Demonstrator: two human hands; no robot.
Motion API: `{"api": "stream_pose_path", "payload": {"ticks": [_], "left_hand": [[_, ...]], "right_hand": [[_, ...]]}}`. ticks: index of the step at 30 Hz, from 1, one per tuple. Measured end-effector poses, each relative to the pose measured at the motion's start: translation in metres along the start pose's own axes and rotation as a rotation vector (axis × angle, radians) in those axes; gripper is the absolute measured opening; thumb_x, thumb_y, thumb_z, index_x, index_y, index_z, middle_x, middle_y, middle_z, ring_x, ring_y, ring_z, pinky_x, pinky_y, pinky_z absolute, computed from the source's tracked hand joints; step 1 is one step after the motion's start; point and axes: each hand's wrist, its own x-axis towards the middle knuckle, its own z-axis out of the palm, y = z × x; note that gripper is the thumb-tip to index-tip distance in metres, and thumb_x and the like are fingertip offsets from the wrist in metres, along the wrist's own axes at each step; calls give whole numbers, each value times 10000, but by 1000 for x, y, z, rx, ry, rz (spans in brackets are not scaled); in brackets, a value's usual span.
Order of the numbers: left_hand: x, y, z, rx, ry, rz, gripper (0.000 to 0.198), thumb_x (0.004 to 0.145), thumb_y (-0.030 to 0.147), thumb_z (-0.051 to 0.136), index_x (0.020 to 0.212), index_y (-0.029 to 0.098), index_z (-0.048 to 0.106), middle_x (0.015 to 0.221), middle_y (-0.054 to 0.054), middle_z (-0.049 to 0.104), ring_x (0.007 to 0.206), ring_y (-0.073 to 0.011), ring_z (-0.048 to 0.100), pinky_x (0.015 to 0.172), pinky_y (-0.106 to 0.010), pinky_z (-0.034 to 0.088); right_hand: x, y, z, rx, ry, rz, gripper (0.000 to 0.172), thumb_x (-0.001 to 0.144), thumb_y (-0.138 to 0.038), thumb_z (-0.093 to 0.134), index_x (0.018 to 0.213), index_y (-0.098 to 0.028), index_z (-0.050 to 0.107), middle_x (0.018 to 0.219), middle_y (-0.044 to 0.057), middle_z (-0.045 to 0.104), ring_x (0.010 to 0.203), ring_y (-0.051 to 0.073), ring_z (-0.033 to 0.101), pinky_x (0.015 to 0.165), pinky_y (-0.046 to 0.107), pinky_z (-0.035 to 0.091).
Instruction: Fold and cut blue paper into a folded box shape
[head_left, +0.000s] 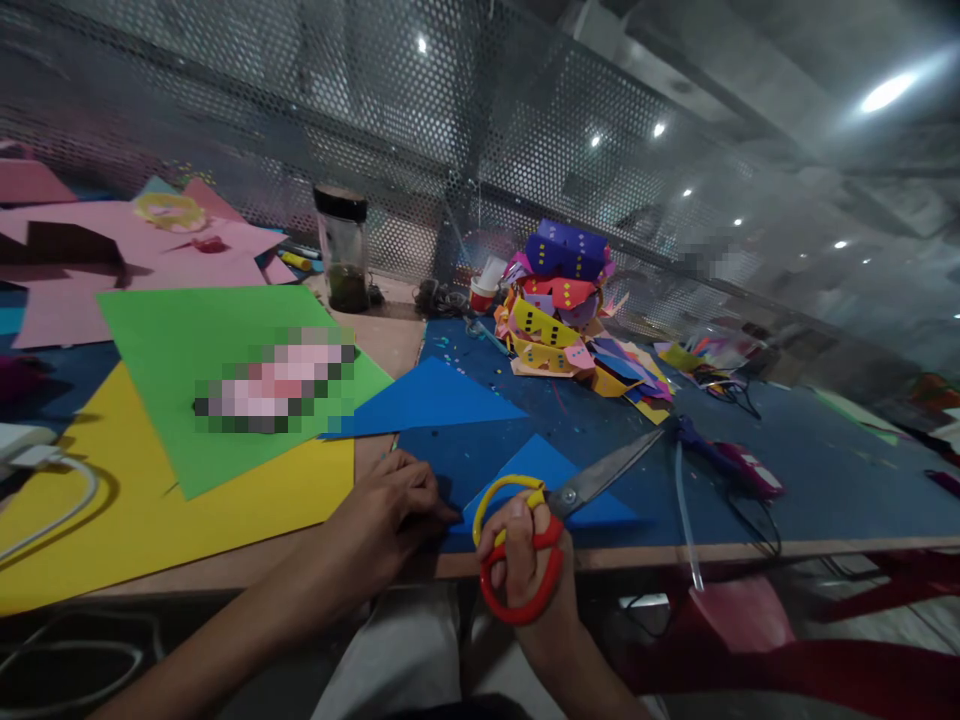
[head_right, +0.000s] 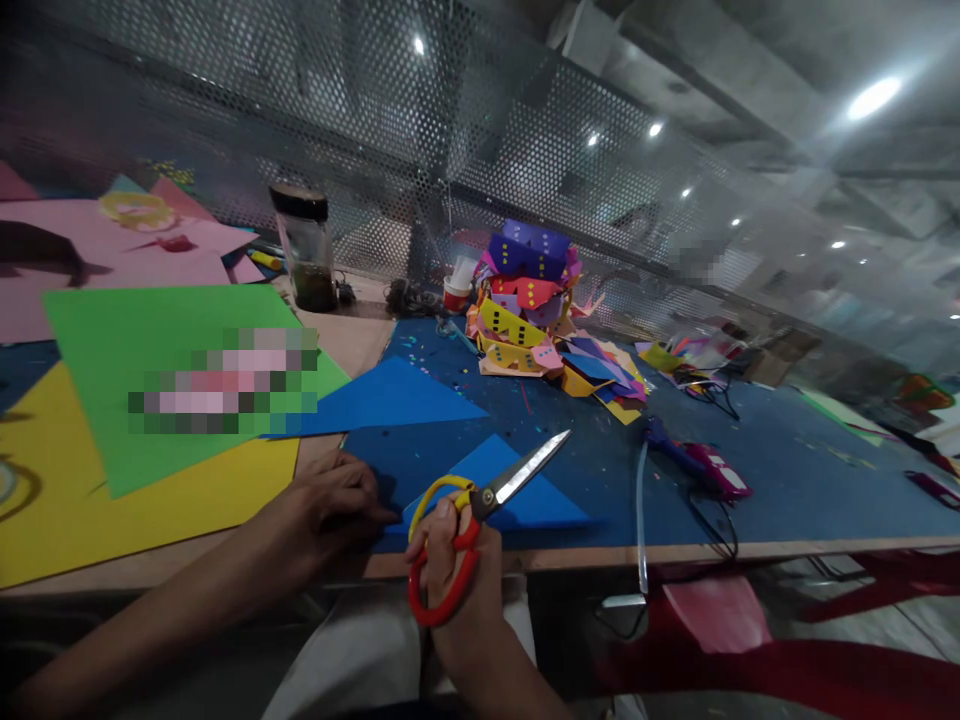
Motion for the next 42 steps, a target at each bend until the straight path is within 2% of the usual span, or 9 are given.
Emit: {"api": "stream_pose_path", "payload": {"ticks": [5, 9, 16, 19, 22, 25, 28, 39, 42], "left_hand": [[-1, 0, 1, -16, 7, -15, 220, 937, 159, 610, 904, 277, 792, 886, -32, 659, 932, -227, 550, 814, -344, 421], [0, 1, -2, -5, -37, -28, 220, 928, 153, 614, 920, 279, 793, 892, -39, 669, 948, -237, 565, 829, -358, 434], [1, 6, -11, -75, 31, -79, 303, 873, 110, 592, 1154, 212, 638, 1039, -48, 714, 1034, -236, 616, 904, -387, 497], [-1, 8, -12, -79, 21, -40, 205, 905, 109, 545, 1044, 212, 655, 1002, -50, 710, 1012, -224, 625, 875, -366, 514], [-9, 7, -12, -6, 24, 87, 251, 905, 60, 506, 948, 225, 690, 1031, -58, 710, 1079, -233, 596, 911, -375, 492], [-22, 1, -9, 172, 75, 186, 338, 880, 64, 561, 1095, 280, 706, 1143, -45, 713, 1154, -254, 564, 977, -420, 432], [-34, -4, -4, 309, 101, 240, 382, 874, 109, 606, 1194, 309, 671, 1155, -19, 722, 1153, -262, 555, 945, -413, 405], [-40, 9, -6, 362, 65, 242, 343, 900, 131, 573, 1213, 261, 630, 1177, -25, 695, 1174, -259, 524, 995, -417, 347], [-41, 8, -5, 364, 51, 226, 380, 902, 125, 572, 1252, 268, 613, 1188, -27, 691, 1207, -268, 499, 1013, -426, 330]], "right_hand": [[1, 1, 9, -1, -25, -26, 469, 1046, -438, 413, 663, -200, 544, 593, 11, 604, 503, 113, 557, 526, 219, 464], [2, 0, 10, 22, -64, -5, 493, 1048, -448, 391, 656, -190, 545, 600, 8, 584, 445, 89, 476, 462, 210, 416], [1, 0, 9, 69, -32, -19, 450, 1028, -429, 470, 653, -190, 542, 592, 7, 584, 438, 87, 472, 442, 200, 412], [1, 1, 7, 28, -35, -34, 452, 1034, -413, 455, 653, -190, 549, 603, 11, 597, 434, 85, 471, 455, 206, 429], [2, 1, 7, -3, -29, -60, 428, 1034, -394, 448, 665, -198, 541, 594, 8, 597, 434, 92, 475, 474, 220, 451], [3, 0, 7, 7, -15, -65, 416, 1020, -395, 483, 654, -206, 542, 593, 16, 607, 464, 114, 523, 495, 240, 476], [3, -2, 9, 25, -4, -39, 453, 1022, -437, 473, 632, -216, 540, 587, 26, 608, 515, 141, 583, 547, 262, 519], [4, -8, 15, -40, 19, -122, 470, 1031, -456, 430, 636, -221, 528, 581, 21, 608, 512, 132, 578, 555, 252, 512], [2, -5, 15, -9, 29, -71, 512, 1035, -498, 400, 621, -223, 523, 537, 8, 576, 440, 118, 513, 480, 244, 464]]}}
